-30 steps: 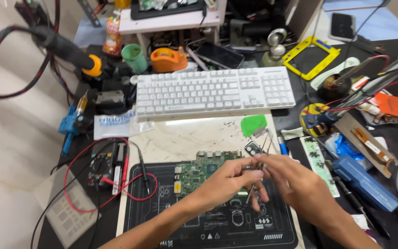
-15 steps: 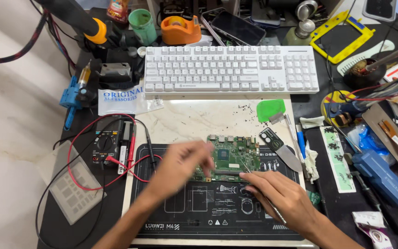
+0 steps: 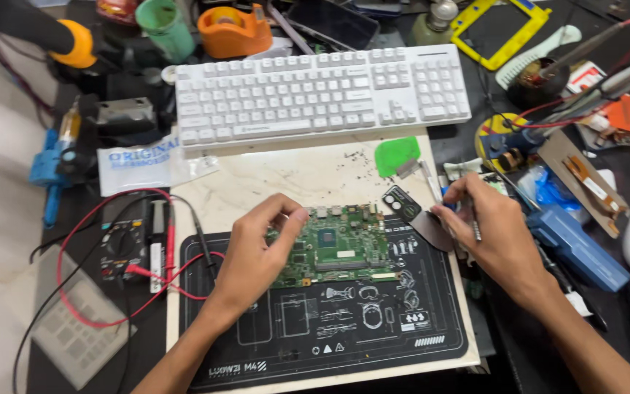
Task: The person uses a hot air rework station and tweezers to heat and manipulate a small component on a circuit board. They apply liquid from a small bottle and press on the component by hand.
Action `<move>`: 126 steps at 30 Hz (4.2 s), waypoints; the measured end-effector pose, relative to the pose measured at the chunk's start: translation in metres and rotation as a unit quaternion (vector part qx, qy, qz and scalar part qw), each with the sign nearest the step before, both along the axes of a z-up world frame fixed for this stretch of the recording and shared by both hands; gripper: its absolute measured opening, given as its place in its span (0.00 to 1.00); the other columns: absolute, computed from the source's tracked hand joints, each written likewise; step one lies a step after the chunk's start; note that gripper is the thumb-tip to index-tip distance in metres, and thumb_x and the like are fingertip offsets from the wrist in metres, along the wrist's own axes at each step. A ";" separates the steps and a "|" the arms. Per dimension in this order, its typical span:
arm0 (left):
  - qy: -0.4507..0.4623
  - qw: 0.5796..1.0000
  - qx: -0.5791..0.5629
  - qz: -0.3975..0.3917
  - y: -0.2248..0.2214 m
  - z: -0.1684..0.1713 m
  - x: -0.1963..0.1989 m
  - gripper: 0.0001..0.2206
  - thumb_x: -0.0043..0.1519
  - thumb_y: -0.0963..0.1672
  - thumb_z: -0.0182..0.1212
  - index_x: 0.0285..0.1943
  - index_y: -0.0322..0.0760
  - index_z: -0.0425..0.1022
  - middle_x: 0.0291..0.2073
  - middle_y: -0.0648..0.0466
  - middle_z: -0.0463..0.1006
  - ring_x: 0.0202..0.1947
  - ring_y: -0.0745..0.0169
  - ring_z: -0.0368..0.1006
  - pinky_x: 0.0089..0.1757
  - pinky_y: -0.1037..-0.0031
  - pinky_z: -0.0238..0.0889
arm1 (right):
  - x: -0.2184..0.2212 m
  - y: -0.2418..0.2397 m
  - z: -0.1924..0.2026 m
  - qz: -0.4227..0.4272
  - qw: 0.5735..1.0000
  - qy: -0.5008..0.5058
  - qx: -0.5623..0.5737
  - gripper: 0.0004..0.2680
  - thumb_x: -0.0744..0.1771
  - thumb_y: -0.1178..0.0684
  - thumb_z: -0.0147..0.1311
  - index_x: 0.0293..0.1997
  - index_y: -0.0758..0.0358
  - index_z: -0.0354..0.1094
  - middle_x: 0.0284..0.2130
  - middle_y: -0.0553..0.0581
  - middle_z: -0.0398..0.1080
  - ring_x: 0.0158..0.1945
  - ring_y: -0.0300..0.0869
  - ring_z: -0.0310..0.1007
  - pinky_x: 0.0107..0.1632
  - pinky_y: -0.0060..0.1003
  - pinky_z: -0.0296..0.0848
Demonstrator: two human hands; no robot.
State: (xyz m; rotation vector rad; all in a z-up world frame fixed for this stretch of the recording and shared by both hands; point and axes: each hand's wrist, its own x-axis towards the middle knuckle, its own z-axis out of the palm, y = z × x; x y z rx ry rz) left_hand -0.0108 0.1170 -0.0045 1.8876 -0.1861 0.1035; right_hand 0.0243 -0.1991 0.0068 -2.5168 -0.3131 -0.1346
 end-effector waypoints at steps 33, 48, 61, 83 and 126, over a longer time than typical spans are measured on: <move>-0.317 0.867 0.310 -0.229 -0.107 -0.026 0.049 0.20 0.49 0.35 0.61 0.53 0.35 0.75 0.51 0.50 0.76 0.56 0.51 0.70 0.59 0.50 0.57 | 0.001 -0.018 0.003 -0.094 0.987 0.038 -0.125 0.09 0.62 0.53 0.62 0.37 0.65 0.65 0.29 0.63 0.75 0.36 0.59 0.76 0.38 0.52 0.72; -0.242 0.916 -0.162 0.277 0.097 -0.007 0.082 0.21 0.73 0.41 0.63 0.70 0.36 0.57 0.52 0.49 0.66 0.50 0.64 0.66 0.50 0.72 0.65 | -0.037 0.059 0.013 0.149 0.988 -0.007 0.025 0.05 0.67 0.55 0.52 0.37 0.67 0.67 0.28 0.62 0.72 0.30 0.55 0.73 0.31 0.46 0.69; -0.361 0.860 -0.061 0.355 0.159 0.000 0.146 0.22 0.75 0.42 0.60 0.74 0.32 0.56 0.64 0.48 0.72 0.64 0.60 0.73 0.63 0.67 0.66 | -0.016 0.100 0.017 0.153 0.986 0.050 0.043 0.06 0.67 0.54 0.53 0.35 0.66 0.69 0.21 0.60 0.68 0.22 0.49 0.69 0.28 0.43 0.67; -0.465 0.820 0.005 0.334 0.120 0.063 0.113 0.19 0.74 0.42 0.66 0.66 0.34 0.59 0.55 0.52 0.69 0.56 0.65 0.68 0.59 0.74 0.61 | 0.003 0.074 -0.004 0.086 0.973 0.008 0.213 0.10 0.69 0.58 0.49 0.56 0.67 0.59 0.28 0.57 0.77 0.31 0.35 0.78 0.32 0.28 0.75; -0.151 0.901 -0.382 -0.138 -0.135 0.020 0.100 0.17 0.77 0.44 0.53 0.68 0.42 0.48 0.46 0.51 0.77 0.53 0.61 0.76 0.60 0.65 0.68 | 0.014 -0.035 -0.063 -0.075 0.880 -0.116 0.454 0.04 0.75 0.58 0.50 0.50 0.67 0.60 0.33 0.54 0.67 0.31 0.34 0.68 0.36 0.27 0.68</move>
